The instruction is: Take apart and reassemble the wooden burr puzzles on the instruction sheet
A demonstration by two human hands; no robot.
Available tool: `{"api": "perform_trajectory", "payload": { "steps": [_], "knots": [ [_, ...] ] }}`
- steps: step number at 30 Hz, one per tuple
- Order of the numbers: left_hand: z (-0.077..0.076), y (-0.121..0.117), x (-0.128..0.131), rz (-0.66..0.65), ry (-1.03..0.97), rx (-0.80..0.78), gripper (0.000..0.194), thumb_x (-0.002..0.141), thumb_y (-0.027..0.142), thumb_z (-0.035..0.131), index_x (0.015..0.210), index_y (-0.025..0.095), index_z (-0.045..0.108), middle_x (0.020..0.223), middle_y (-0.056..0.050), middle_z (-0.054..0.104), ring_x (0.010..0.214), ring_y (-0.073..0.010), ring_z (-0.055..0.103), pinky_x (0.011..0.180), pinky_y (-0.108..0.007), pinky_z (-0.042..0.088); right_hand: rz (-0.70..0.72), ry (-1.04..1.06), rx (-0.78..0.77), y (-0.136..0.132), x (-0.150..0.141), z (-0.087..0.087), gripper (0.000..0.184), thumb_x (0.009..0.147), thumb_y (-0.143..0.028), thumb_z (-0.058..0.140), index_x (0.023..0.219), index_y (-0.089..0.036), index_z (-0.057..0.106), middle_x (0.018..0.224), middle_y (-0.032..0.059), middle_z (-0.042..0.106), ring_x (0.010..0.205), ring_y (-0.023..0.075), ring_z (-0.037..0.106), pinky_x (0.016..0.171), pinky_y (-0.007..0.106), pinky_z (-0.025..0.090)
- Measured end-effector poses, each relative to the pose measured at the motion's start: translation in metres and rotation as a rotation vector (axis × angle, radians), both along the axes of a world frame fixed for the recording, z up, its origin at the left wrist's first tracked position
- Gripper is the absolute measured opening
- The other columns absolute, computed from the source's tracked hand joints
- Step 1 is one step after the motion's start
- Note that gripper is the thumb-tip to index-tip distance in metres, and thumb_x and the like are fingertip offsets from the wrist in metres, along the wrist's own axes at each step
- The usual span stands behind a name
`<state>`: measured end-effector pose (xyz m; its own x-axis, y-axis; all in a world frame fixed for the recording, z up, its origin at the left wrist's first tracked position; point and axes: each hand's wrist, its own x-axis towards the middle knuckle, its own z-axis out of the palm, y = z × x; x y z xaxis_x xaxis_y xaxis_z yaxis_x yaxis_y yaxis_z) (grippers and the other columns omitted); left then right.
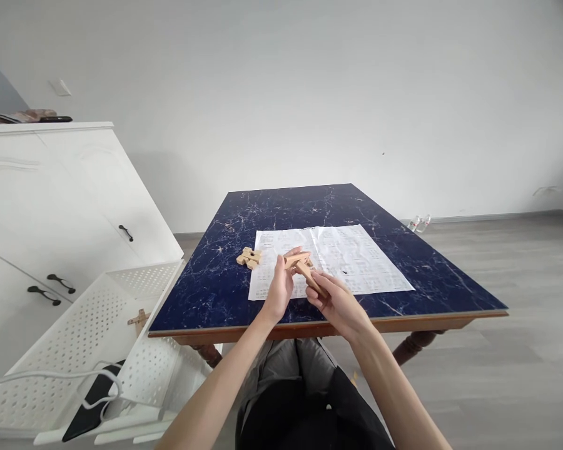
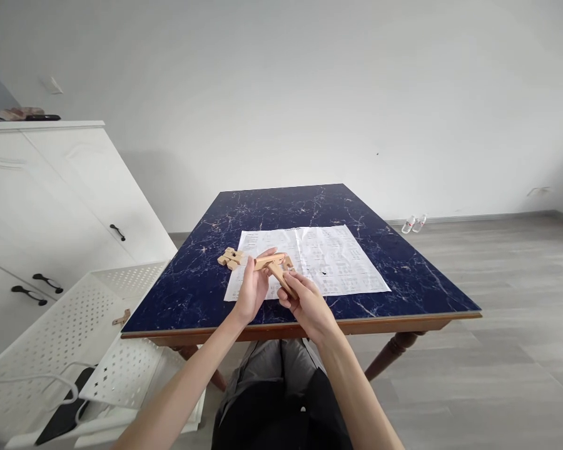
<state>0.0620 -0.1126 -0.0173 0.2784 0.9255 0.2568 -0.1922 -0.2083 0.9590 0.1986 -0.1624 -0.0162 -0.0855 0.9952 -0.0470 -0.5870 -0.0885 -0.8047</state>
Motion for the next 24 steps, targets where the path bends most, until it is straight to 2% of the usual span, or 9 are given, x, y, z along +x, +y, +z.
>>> {"api": "perform_trajectory", "payload": {
  "steps": [6,10,15,18,21,24],
  "knots": [
    [-0.002,-0.001,-0.006,-0.049,0.096,0.107,0.070,0.110,0.070,0.022,0.145,0.026,0.064,0.162,-0.007,0.058,0.151,-0.0310,0.052,0.130,-0.047,0.036,0.014,0.131,-0.055,-0.002,0.004,0.000,0.038,0.075,-0.040,0.098,0.088,-0.019,0.070,0.076,-0.0031,0.046,0.064,0.0104,0.045,0.050,0.023,0.040],
    [-0.001,-0.004,-0.012,-0.081,0.162,0.179,0.066,0.112,0.066,0.023,0.150,0.029,0.062,0.167,-0.003,0.052,0.159,-0.0310,0.041,0.133,-0.049,0.031,0.029,0.190,-0.082,-0.003,0.004,-0.002,0.037,0.075,-0.037,0.098,0.086,-0.018,0.068,0.074,-0.0039,0.045,0.063,0.0096,0.045,0.051,0.021,0.041],
    [0.000,-0.004,-0.017,-0.111,0.222,0.306,0.063,0.116,0.058,0.019,0.154,0.025,0.058,0.164,-0.009,0.053,0.158,-0.0304,0.041,0.134,-0.050,0.028,0.035,0.215,-0.103,-0.003,0.004,-0.003,0.042,0.070,-0.035,0.101,0.086,-0.016,0.068,0.074,-0.0034,0.049,0.064,0.0086,0.046,0.051,0.020,0.040],
    [0.001,-0.003,-0.020,-0.116,0.238,0.347,0.063,0.115,0.059,0.023,0.152,0.024,0.060,0.161,-0.010,0.055,0.156,-0.0310,0.042,0.134,-0.051,0.026,0.036,0.197,-0.109,-0.005,0.006,-0.003,0.043,0.068,-0.036,0.103,0.082,-0.017,0.067,0.072,-0.0038,0.048,0.063,0.0086,0.046,0.051,0.019,0.040],
    [0.003,-0.003,-0.025,-0.166,0.299,0.402,0.059,0.114,0.060,0.033,0.150,0.025,0.063,0.160,-0.010,0.057,0.155,-0.0324,0.043,0.134,-0.052,0.026,0.043,0.169,-0.112,-0.008,0.008,-0.002,0.045,0.068,-0.038,0.103,0.078,-0.017,0.064,0.070,-0.0045,0.047,0.061,0.0080,0.044,0.050,0.019,0.036],
    [0.003,-0.004,-0.029,-0.215,0.355,0.422,0.056,0.115,0.055,0.030,0.154,0.029,0.060,0.162,-0.009,0.054,0.157,-0.0321,0.041,0.134,-0.053,0.026,0.057,0.155,-0.120,-0.012,0.010,-0.001,0.046,0.070,-0.039,0.102,0.079,-0.017,0.063,0.071,-0.0047,0.047,0.060,0.0071,0.042,0.049,0.020,0.032]
  ]
}}
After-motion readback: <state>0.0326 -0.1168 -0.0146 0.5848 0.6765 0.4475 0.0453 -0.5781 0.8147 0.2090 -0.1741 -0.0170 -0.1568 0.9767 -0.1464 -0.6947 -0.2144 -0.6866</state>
